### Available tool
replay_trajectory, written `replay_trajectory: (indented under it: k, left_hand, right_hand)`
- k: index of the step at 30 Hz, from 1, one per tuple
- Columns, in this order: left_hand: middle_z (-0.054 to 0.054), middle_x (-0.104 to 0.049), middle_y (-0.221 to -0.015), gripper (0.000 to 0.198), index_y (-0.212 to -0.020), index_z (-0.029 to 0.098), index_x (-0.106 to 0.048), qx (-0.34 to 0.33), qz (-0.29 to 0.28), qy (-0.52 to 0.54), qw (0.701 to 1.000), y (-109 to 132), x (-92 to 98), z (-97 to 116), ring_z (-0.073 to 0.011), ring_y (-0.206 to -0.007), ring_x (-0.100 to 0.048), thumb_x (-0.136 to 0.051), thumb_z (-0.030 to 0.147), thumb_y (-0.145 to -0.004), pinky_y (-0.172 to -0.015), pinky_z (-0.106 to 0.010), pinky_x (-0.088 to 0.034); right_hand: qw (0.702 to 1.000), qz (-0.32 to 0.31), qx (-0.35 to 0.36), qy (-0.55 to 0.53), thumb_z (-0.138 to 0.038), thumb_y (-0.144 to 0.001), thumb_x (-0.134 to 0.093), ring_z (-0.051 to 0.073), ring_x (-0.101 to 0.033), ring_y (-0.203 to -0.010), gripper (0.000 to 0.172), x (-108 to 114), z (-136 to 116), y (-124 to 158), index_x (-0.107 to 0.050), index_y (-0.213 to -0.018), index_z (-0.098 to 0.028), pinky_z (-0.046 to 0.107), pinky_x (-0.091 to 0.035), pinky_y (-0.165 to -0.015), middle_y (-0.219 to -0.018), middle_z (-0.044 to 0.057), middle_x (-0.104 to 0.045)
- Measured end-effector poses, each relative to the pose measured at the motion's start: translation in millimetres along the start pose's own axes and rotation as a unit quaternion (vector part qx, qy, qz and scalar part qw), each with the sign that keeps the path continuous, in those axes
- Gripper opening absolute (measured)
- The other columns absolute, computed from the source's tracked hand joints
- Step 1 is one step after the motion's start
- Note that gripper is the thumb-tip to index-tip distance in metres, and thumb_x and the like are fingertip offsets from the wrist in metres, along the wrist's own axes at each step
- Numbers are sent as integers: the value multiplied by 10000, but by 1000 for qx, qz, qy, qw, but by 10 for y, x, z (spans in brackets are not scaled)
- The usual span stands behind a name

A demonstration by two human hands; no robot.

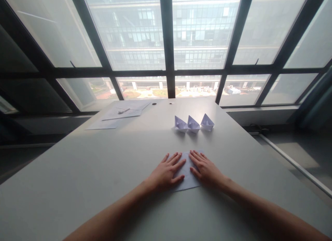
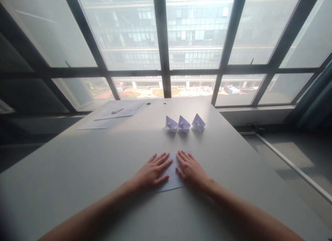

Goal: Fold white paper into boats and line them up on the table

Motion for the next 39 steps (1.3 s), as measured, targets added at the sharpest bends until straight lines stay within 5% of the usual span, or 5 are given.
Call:
replay_trajectory:
  k: [39]
  left_hand:
    - [-79,-185,-1654,671,-1583,300,-270,1,1,-6,1000,-10,-2,3,-290,-1524,-198,-367,623,-1002,-1238,-520,-125]
  right_hand:
    - [1000,-1,3,1,-414,-1006,-389,231,-209,-1522,647,-5,4,-7,-304,-1568,-106,421,-159,-1254,-1627,129,-262]
Point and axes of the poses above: each hand's wrist, its own y-axis away from the middle knuckle, its own x-axis out of the back of the hand, z = x × y, the point moved 2 cm from there along -y, towards the middle knuckle
